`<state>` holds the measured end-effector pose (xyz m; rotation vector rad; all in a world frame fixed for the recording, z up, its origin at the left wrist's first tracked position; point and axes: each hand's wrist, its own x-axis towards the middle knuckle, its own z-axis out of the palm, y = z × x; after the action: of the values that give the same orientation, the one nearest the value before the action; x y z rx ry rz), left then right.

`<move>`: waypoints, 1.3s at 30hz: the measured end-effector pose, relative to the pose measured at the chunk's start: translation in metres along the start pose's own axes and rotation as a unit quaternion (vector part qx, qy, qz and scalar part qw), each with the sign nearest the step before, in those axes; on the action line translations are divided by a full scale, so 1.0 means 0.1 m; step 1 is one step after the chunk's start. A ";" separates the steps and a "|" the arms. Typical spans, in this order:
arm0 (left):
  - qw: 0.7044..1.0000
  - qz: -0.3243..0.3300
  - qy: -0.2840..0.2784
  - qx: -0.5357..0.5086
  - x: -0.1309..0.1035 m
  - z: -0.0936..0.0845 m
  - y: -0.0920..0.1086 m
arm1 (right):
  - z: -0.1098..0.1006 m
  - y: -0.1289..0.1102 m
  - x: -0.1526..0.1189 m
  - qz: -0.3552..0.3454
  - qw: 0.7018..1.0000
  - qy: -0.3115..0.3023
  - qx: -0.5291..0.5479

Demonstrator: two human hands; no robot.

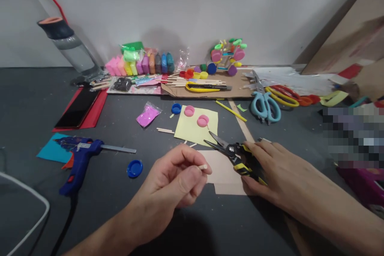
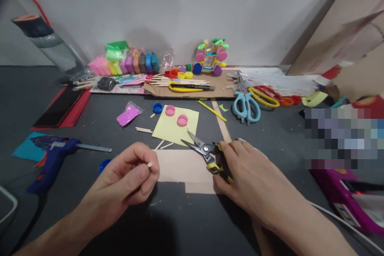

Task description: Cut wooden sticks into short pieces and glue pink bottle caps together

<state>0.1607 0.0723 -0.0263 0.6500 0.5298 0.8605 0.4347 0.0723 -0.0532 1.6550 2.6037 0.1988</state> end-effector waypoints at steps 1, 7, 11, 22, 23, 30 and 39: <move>1.000 0.001 0.002 0.005 0.00 0.00 0.00 | 0.00 -0.02 0.01 0.001 1.000 0.000 0.006; 1.000 0.004 0.012 0.007 0.00 0.00 0.01 | 0.02 -0.06 -0.01 -0.015 0.998 0.062 -0.023; 1.000 0.014 0.015 -0.003 0.02 0.00 0.00 | -0.08 -0.08 -0.05 -0.012 0.992 0.110 0.059; 0.999 0.030 0.036 0.008 -0.01 -0.06 -0.04 | -0.31 -0.42 0.22 -0.093 0.961 0.137 0.221; 0.999 0.030 0.036 0.010 -0.01 -0.07 -0.04 | -0.31 -0.43 0.22 -0.098 0.961 0.132 0.224; 0.998 0.018 0.046 0.044 -0.01 -0.06 -0.04 | -0.31 -0.42 0.19 -0.120 0.961 0.123 0.215; 0.997 0.003 0.044 0.067 -0.01 -0.06 -0.02 | -0.32 -0.42 0.16 -0.121 0.959 0.113 0.230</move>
<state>0.1579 0.0720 -0.0317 0.7384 0.6701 0.8679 0.3866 0.0663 -0.0273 1.4671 3.1844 -0.2681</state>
